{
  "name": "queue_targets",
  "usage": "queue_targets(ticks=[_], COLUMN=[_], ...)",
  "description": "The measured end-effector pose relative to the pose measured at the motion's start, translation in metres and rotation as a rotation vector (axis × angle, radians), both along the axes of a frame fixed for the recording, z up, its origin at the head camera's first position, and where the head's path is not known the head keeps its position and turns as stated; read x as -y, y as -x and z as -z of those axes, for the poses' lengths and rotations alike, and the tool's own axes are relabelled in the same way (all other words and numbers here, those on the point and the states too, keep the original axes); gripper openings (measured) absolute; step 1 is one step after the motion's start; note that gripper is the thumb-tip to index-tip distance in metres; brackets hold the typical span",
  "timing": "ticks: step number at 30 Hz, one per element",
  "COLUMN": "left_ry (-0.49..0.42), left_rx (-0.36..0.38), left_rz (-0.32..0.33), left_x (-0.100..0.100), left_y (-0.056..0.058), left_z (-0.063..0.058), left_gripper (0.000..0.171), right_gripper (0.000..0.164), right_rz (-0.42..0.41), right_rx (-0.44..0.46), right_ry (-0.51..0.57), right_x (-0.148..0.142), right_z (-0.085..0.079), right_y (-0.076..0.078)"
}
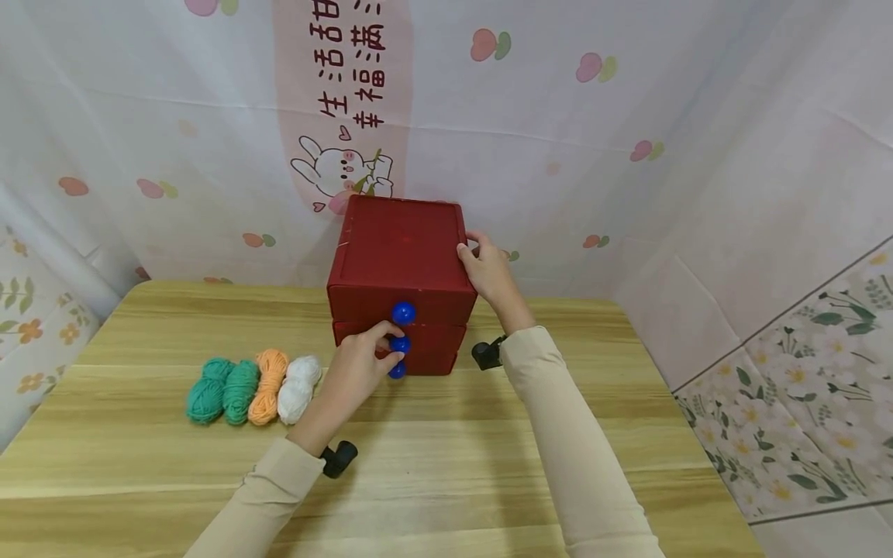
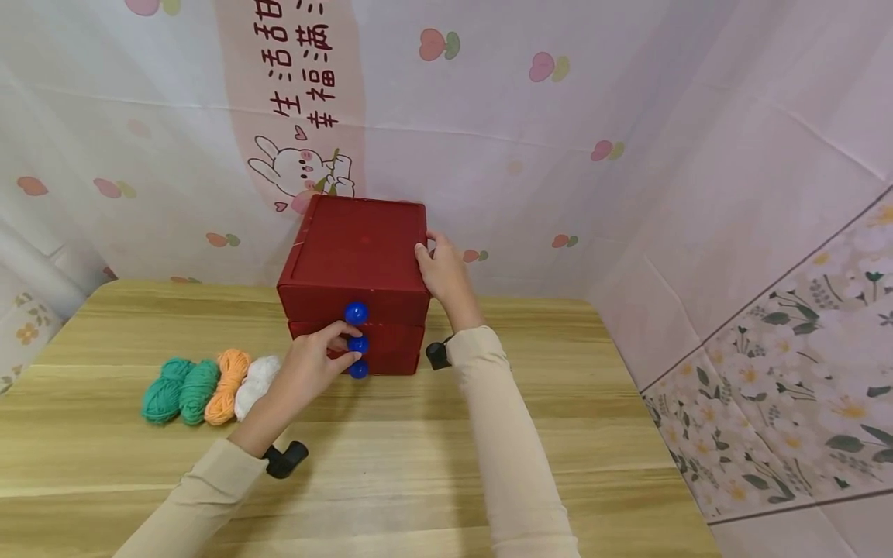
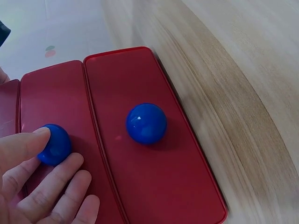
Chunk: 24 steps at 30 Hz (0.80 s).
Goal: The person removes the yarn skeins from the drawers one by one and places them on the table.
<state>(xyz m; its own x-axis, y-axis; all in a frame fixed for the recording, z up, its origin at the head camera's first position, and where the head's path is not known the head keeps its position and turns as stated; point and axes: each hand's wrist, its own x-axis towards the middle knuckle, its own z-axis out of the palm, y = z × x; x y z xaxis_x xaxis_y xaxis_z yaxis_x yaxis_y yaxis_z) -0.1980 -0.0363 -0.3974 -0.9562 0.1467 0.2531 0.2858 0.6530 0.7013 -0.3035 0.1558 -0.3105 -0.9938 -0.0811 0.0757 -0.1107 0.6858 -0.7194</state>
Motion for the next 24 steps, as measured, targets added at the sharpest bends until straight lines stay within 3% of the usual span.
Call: queue_targets(ticks=[10,17,24], left_ry=[0.018,0.057,0.069], left_rx=[-0.018,-0.032,-0.015], left_rz=[-0.014,-0.011,-0.023], left_x=[0.000,-0.002,0.001], left_y=[0.001,0.001,-0.012], left_z=[0.001,0.001,0.002], left_gripper=[0.023,0.024,0.028], right_gripper=[0.047,0.043,0.045], right_rz=[0.045,0.103,0.137], right_rx=[0.074,0.024,0.027], right_ry=[-0.120,-0.222,-0.207], right_x=[0.016,0.023,0.024], right_z=[-0.013,-0.014,-0.009], right_y=[0.000,-0.001,-0.001])
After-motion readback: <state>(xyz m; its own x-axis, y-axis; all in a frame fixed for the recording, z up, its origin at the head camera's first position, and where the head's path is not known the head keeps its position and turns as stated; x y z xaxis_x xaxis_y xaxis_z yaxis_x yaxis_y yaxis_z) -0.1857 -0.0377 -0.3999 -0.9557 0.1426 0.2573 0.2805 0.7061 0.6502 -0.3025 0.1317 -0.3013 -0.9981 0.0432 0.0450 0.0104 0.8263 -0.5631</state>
